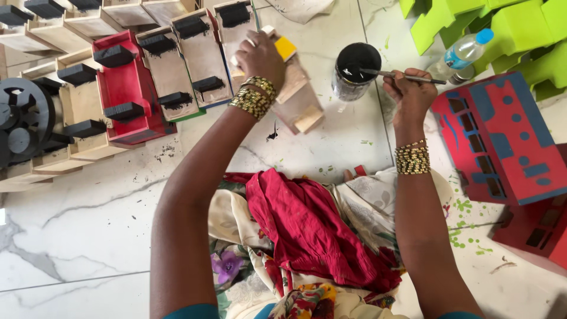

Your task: The person sits on the floor and paints small wooden toy houses with black paint using a brush, holding each toy steady with one hand while brushing its surfaces. They dip the brush into a paint can between toys and set finished toys aside with others on the floor.

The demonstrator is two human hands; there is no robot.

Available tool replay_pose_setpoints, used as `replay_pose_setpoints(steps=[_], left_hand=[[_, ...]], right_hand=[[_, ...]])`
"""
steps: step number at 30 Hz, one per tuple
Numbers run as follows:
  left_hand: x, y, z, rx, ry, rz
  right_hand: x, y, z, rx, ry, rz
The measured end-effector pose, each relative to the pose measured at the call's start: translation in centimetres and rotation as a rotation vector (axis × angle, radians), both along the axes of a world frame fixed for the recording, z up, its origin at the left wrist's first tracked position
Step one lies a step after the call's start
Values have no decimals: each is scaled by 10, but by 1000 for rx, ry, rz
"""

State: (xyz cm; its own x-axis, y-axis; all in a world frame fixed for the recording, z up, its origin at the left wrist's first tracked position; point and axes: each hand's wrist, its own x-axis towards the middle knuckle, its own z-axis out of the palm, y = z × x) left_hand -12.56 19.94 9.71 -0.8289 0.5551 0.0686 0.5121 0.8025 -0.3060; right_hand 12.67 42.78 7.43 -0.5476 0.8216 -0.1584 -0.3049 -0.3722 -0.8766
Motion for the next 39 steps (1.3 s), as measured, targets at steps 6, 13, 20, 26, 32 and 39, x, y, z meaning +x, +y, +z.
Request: replay_pose_setpoints(steps=[6, 13, 20, 26, 32, 39], left_hand=[[15, -61, 14, 45, 114, 54], [21, -126, 11, 105, 37, 185], [36, -133, -2, 292, 69, 168], [60, -126, 34, 379, -147, 57], [81, -104, 42, 506, -142, 15], [51, -110, 48, 400, -434, 135]], right_hand=[[0, 2, -7, -32, 58, -3], [-6, -5, -1, -43, 38, -13], [0, -2, -8, -97, 65, -35], [4, -8, 2, -178, 128, -15], [-2, -10, 8, -231, 251, -56], [8, -9, -3, -338, 258, -15]])
